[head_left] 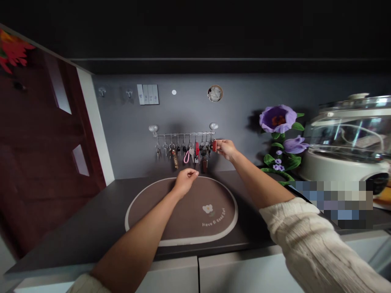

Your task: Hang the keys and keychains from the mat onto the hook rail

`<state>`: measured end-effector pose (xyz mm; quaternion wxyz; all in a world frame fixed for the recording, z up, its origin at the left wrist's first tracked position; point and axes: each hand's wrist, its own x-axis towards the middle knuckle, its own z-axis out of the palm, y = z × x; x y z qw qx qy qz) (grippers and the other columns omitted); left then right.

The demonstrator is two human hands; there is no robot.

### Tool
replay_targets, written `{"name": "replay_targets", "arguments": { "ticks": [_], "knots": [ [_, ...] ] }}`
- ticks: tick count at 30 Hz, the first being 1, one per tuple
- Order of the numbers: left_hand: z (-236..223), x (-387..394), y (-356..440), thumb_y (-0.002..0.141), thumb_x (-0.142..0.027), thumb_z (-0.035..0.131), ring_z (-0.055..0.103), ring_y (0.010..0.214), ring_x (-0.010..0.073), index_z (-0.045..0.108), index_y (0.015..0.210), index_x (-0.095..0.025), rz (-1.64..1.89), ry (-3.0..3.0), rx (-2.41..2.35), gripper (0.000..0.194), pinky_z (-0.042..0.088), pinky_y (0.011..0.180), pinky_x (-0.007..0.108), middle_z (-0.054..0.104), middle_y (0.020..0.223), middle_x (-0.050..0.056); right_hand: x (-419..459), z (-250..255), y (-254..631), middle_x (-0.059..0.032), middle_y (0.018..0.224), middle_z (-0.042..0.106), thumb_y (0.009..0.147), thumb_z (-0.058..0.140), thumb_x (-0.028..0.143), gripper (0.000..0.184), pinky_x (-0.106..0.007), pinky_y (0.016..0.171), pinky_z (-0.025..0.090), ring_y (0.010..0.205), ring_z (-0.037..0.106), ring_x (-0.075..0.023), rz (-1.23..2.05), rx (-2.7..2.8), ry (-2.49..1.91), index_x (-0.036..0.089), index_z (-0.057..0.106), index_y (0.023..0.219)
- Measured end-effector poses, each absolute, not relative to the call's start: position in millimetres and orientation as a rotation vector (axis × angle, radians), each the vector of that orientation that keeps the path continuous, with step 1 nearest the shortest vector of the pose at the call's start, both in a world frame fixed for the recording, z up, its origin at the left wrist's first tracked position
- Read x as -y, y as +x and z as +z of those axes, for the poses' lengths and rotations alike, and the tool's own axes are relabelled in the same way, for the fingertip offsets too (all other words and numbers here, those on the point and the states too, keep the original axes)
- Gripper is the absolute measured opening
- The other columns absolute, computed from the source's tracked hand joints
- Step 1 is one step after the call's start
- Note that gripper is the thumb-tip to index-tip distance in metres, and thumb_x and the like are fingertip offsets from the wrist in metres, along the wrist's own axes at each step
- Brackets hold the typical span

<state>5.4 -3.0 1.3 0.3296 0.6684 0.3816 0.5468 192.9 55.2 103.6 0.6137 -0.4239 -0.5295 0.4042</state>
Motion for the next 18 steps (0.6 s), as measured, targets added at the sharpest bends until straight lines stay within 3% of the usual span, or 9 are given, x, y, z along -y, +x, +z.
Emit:
{"name": "replay_targets", "arguments": {
  "ticks": [11, 18],
  "knots": [
    [3, 4, 5, 0.063, -0.039, 0.056, 0.041, 0.049, 0.0083, 0.059, 0.068, -0.013, 1.426, 1.736, -1.015, 0.027, 0.031, 0.049, 0.021, 0.05, 0.053, -0.001, -62, 98, 195, 0.0015, 0.043, 0.048, 0.07, 0.05, 0.011, 0.004, -0.018, 0.041, 0.034, 0.038, 0.042, -0.0056, 0.901, 1.183, -1.079, 0.012, 0.054, 0.068],
    [4, 4, 5, 0.063, -0.038, 0.057, 0.042, 0.049, 0.0083, 0.058, 0.068, -0.013, 1.444, 1.711, -1.007, 0.025, 0.032, 0.048, 0.021, 0.051, 0.053, -0.001, -62, 91, 192, 0.0003, 0.05, 0.053, 0.071, 0.049, 0.009, 0.005, -0.02, 0.047, 0.042, 0.044, 0.049, -0.0064, 0.952, 1.144, -1.03, 0.013, 0.052, 0.068]
  ]
}}
